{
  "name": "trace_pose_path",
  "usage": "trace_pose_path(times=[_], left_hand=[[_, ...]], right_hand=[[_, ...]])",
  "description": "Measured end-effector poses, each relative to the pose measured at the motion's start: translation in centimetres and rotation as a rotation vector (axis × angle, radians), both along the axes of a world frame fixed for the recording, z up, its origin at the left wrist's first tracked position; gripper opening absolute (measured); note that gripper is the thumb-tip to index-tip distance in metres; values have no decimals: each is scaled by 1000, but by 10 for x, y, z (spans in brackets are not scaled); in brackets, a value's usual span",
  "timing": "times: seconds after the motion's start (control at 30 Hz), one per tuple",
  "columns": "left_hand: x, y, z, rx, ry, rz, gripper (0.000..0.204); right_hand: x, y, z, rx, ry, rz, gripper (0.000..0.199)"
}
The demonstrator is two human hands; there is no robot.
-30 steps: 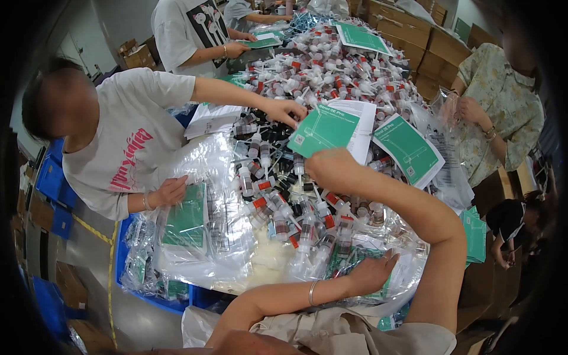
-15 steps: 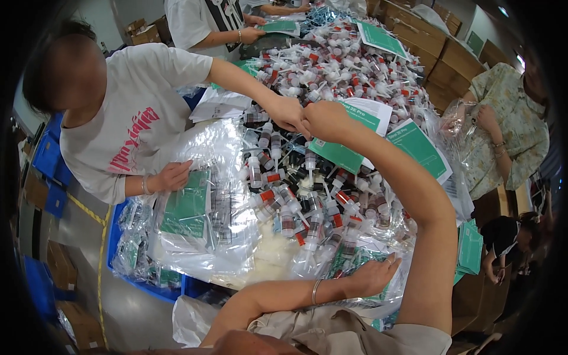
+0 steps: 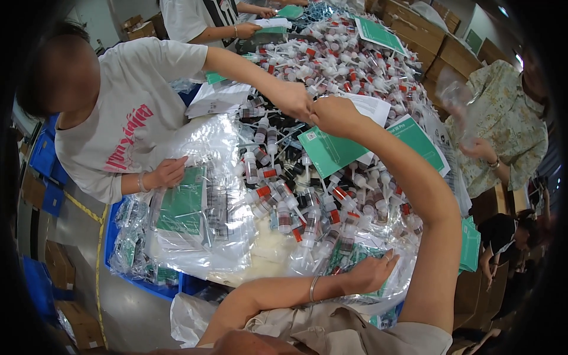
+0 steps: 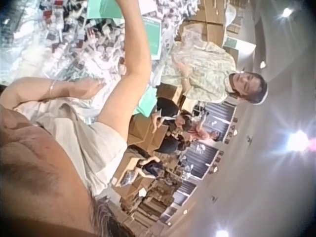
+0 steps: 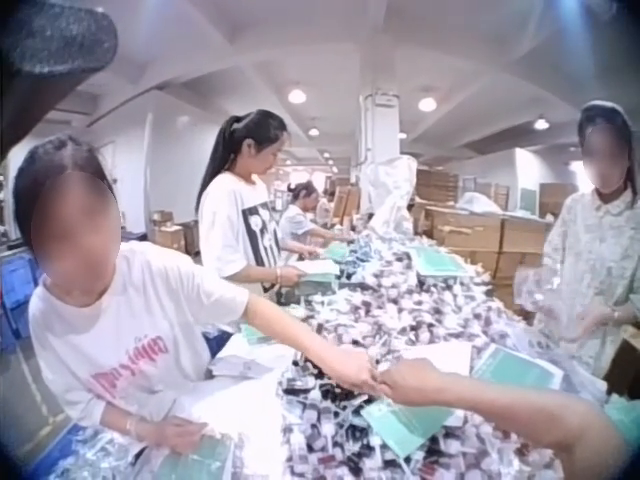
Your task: Packing small electronic accessories into plastic bags with manuals on a factory assembly line.
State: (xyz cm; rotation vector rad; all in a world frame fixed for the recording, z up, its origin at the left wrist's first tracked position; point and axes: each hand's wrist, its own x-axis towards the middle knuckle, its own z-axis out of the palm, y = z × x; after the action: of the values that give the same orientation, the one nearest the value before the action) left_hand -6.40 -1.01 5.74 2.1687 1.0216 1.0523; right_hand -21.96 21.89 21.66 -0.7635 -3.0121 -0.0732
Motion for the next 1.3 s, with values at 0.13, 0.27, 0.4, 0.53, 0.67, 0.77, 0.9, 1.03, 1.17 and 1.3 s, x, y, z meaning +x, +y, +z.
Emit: trace_pose_path(times=[0.13, 0.27, 0.4, 0.53, 0.67, 0.77, 0.9, 1.03, 1.17, 1.3], left_hand=[[1, -1, -2, 41, -39, 9, 54], [1, -1, -5, 15, 46, 27, 55], [4, 0, -2, 2, 84, 10, 56], [5, -1, -10, 52, 79, 53, 61], [6, -1, -8, 41, 116, 45, 61], [5, -1, -8, 37, 124, 42, 61], [5, 0, -7, -5, 174, 12, 62], [6, 1, -7, -25, 195, -5, 63], [5, 0, -5, -39, 171, 1, 64], [4, 1, 2, -65, 219, 10, 63]], right_hand=[[4, -5, -11, -35, -55, 41, 20], [18, -50, -30, -77, -115, 143, 22], [40, -70, -61, 284, -72, 367, 17], [48, -59, -69, 506, -25, 302, 12], [69, -31, -57, 466, -35, 159, 12], [82, -20, -48, 396, 16, 59, 13], [94, -10, -44, 399, -26, 72, 14], [110, -3, -22, 544, -22, 137, 16], [139, 8, 14, 695, 6, 274, 25], [191, 15, 22, 636, -146, 363, 32]])
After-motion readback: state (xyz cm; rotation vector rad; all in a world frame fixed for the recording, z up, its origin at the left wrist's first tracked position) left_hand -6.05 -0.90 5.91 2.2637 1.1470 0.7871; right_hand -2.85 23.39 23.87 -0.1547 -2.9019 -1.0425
